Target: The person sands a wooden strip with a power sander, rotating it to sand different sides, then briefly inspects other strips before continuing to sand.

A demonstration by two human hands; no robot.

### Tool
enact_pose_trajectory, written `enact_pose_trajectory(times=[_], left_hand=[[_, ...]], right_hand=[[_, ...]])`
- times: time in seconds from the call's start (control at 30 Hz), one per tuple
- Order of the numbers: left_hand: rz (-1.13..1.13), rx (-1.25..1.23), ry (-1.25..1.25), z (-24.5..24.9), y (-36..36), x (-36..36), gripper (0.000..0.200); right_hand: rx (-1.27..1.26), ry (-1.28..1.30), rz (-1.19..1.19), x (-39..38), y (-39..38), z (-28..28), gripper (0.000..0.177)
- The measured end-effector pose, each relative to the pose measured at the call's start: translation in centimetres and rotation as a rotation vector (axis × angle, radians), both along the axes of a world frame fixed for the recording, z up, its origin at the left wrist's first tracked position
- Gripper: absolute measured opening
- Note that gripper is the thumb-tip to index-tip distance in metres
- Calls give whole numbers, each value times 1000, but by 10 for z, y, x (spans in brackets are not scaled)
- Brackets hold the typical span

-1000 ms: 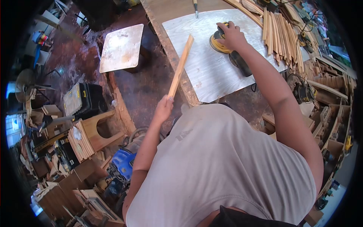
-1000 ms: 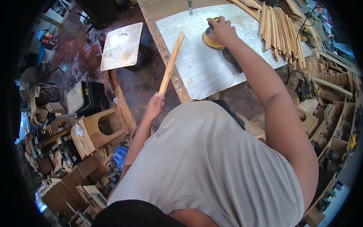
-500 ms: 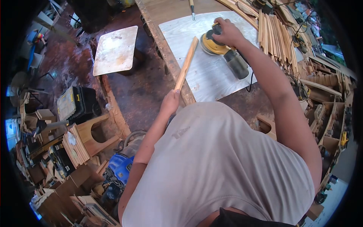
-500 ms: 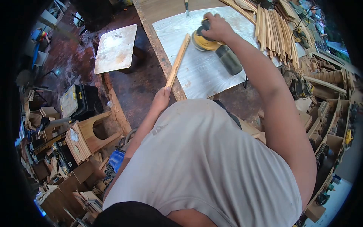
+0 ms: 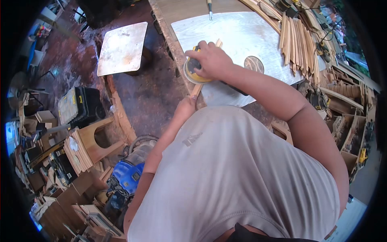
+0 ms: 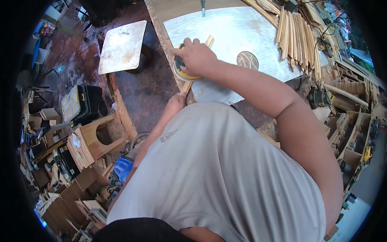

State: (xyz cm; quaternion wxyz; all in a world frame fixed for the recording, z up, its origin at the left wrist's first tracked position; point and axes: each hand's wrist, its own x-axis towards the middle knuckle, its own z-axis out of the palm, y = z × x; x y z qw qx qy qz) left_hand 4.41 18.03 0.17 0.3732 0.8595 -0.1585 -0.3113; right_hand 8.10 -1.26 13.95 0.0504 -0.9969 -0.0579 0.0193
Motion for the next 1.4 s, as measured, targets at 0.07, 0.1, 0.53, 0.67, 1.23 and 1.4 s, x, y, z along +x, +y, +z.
enact_pose_trajectory(times=[0.07,0.1,0.53,0.67,1.23,1.4], left_hand=[[-10,-29,10,-8,1,-2,54],[-6,-27,16,-5,1,-1,54],[-84,-8,78,4,-3,0,56],[-132,64,93,-2,-2,0,56],[-97,23,-7,-1,-3,12,53],[-93,-38,-83,-13,3,6,55]], right_hand=[[-22,-11,-25,16,-9,-1,53],[-50,-30,-53,24,-15,-2,52],[-14,-86,-20,22,-23,-8,53],[-37,-63,119,14,0,-5,50],[13,-64,-107,-31,-36,-7,55],[-9,-46,-69,-23,-21,-2,53]])
